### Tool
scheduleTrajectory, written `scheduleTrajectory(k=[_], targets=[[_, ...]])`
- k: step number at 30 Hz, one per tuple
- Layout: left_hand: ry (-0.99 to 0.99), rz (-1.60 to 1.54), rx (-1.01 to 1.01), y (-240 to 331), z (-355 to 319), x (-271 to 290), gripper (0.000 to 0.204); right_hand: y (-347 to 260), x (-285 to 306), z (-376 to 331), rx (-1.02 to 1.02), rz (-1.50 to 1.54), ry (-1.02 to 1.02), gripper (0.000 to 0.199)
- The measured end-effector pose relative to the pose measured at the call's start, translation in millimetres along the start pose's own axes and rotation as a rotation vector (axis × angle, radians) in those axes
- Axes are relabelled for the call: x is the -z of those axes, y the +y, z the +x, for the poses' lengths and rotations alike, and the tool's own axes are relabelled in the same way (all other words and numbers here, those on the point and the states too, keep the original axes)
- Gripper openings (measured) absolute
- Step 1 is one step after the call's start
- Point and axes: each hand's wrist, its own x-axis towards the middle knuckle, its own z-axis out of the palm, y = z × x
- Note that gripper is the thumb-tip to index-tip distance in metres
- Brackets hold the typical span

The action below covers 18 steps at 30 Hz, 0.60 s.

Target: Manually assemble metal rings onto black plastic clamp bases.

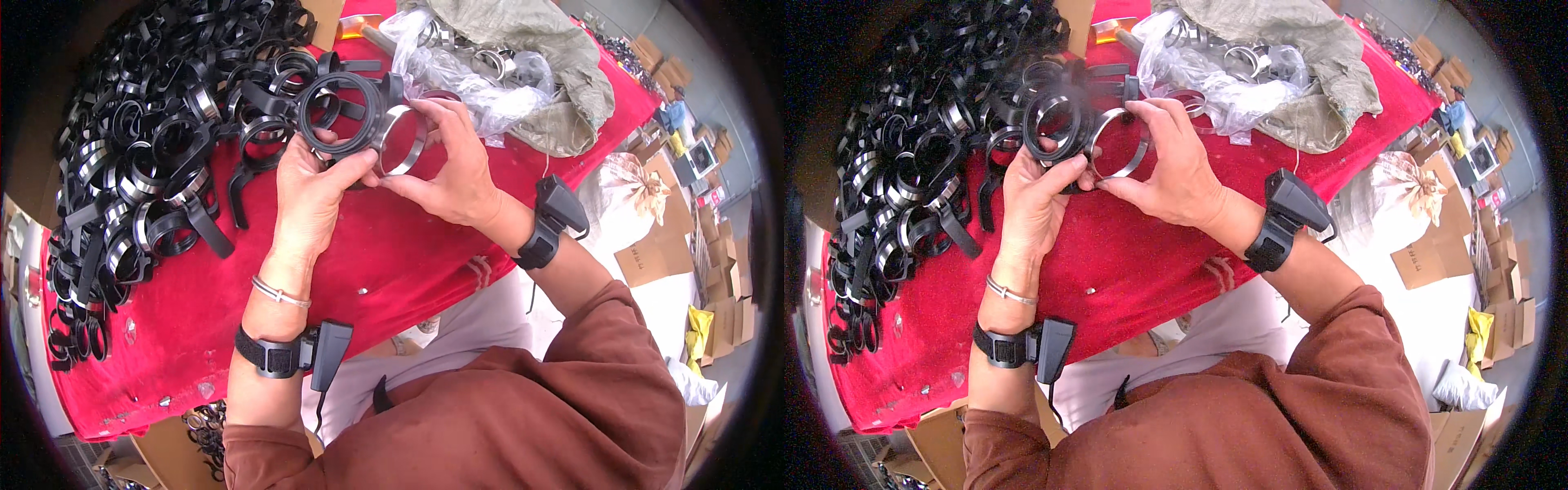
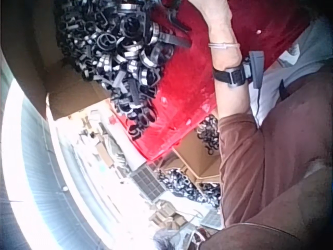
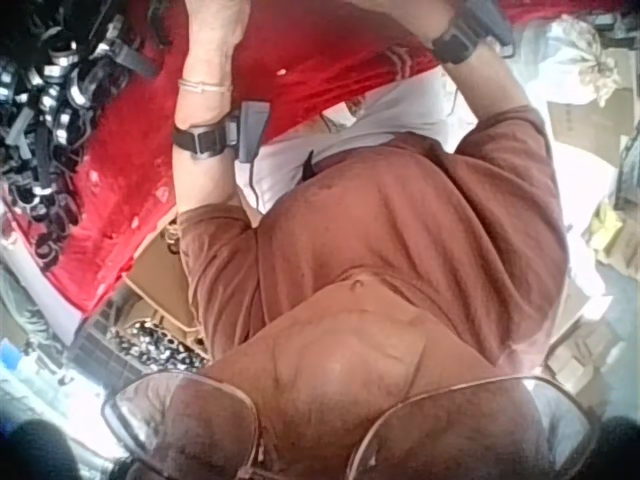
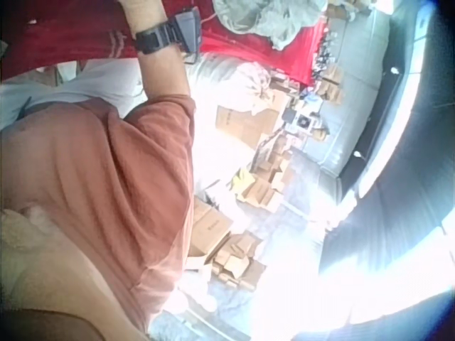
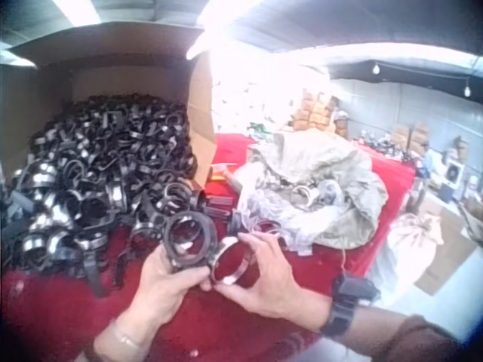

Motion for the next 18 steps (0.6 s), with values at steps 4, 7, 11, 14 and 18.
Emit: scheduleTrajectory(k=[4, 7, 11, 14, 18], targets=[[0.02, 0.059, -0.024, 2.6, -1.1, 0.2, 0.039, -10.1, 1.6, -1.4, -0.089, 0.007, -0.056, 0.08], [0.027, 0.121, -0.007, 7.4, 1.9, 8.5, 0.037, -15.5, 6.9, -6.2, -0.089, 0.064, -0.269, 0.087], [0.018, 0.205, 0.063, 17.8, 0.7, 12.7, 0.029, -21.9, 19.3, -0.1, 0.092, -0.128, -0.483, 0.075], [-0.001, 0.242, 0.1, 17.4, -0.8, 9.6, 0.024, -16.1, 18.9, 2.9, 0.351, -0.272, -0.342, 0.07], [-0.03, 0.188, 0.128, 17.7, -1.7, 12.2, 0.025, -10.0, 14.8, 5.8, 0.42, -0.182, -0.303, 0.063]])
